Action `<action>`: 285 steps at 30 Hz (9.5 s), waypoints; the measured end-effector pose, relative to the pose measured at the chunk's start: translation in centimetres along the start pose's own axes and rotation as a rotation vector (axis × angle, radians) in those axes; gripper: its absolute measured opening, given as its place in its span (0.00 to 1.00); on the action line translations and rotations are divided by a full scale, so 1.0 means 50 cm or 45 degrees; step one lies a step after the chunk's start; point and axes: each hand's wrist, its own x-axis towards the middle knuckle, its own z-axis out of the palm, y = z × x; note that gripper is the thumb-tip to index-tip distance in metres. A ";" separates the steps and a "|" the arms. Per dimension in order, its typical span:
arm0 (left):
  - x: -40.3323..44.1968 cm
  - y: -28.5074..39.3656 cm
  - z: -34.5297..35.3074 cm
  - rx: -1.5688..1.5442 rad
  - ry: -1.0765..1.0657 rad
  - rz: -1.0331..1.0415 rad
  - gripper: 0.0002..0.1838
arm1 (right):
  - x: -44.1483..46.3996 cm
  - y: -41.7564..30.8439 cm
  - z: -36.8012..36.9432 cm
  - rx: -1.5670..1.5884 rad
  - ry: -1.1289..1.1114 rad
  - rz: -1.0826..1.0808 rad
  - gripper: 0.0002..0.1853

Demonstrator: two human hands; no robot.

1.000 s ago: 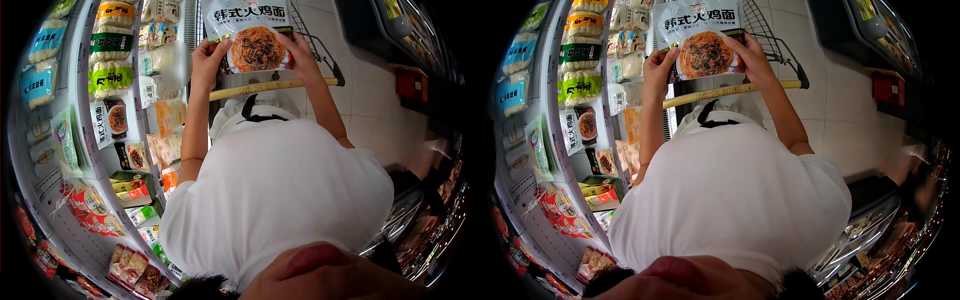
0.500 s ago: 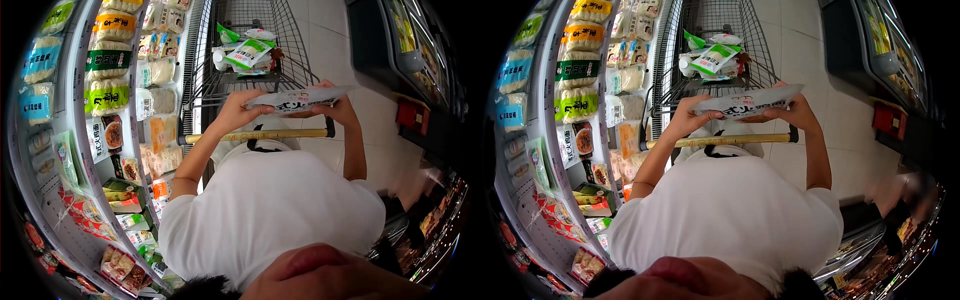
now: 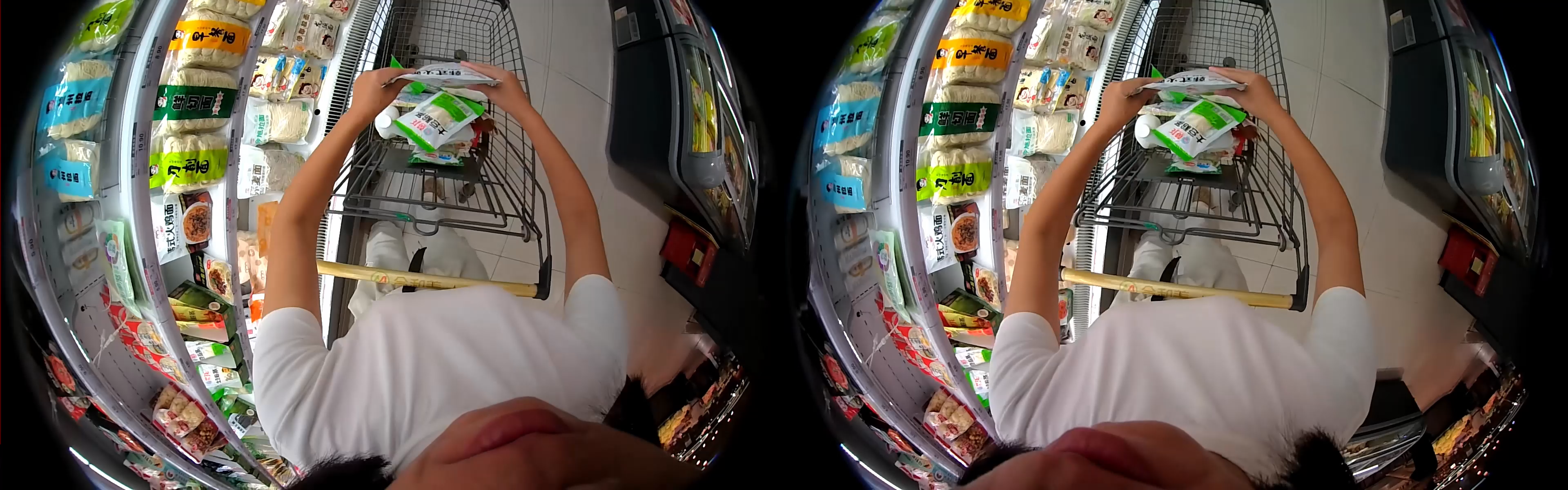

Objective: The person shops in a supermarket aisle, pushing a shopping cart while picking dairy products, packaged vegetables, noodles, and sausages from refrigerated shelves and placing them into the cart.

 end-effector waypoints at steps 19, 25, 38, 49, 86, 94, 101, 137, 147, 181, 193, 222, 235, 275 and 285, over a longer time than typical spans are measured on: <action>-0.069 -0.201 0.068 0.631 -0.872 -0.206 0.20 | -0.027 0.247 0.315 -0.416 -0.519 0.084 0.21; -0.253 0.067 -0.115 0.202 -0.378 -0.043 0.19 | -0.154 -0.077 0.134 -0.094 -0.391 0.070 0.19; -0.619 0.255 -0.156 0.470 0.426 -0.016 0.14 | -0.525 -0.500 0.268 -0.561 0.271 0.448 0.13; -0.522 0.219 -0.129 0.464 0.453 0.068 0.18 | -0.473 -0.414 0.234 -0.775 0.450 0.373 0.17; 0.336 0.129 0.047 0.471 0.439 0.065 0.17 | 0.133 -0.024 -0.264 -0.882 0.411 0.373 0.23; 0.462 0.115 0.077 0.455 0.429 0.055 0.17 | 0.218 0.043 -0.332 -0.966 0.424 0.456 0.23; 0.503 0.107 0.073 0.473 0.369 0.139 0.17 | 0.261 0.075 -0.363 -0.978 0.384 0.594 0.22; 0.556 -0.099 -0.851 0.517 1.635 -0.314 0.49 | 1.429 -0.682 0.282 0.310 0.134 -1.063 0.38; 0.594 -0.105 -0.830 -0.046 1.858 -0.300 0.51 | 1.398 -0.689 0.311 0.773 0.188 -0.865 0.35; 0.451 0.096 -0.446 -1.325 1.248 -0.233 0.42 | 0.794 -0.374 -0.052 1.636 -0.149 -0.022 0.27; 0.524 0.101 -0.379 -1.460 0.830 -0.242 0.39 | 0.701 -0.314 -0.126 1.520 0.265 0.056 0.26; 0.902 0.310 0.061 -1.698 -0.150 -0.431 0.42 | 0.519 -0.081 -0.563 1.134 0.719 0.049 0.26; 0.897 0.311 0.162 -3.212 -1.519 -0.699 0.41 | 0.549 -0.017 -0.650 0.775 0.887 -0.165 0.29; 0.760 0.082 0.085 -2.564 0.630 -1.206 0.16 | 0.563 0.626 -0.491 -0.801 -0.445 0.429 0.09; 0.700 0.055 0.050 -2.539 0.671 -1.163 0.14 | 0.646 0.535 -0.464 -0.467 -0.211 0.418 0.12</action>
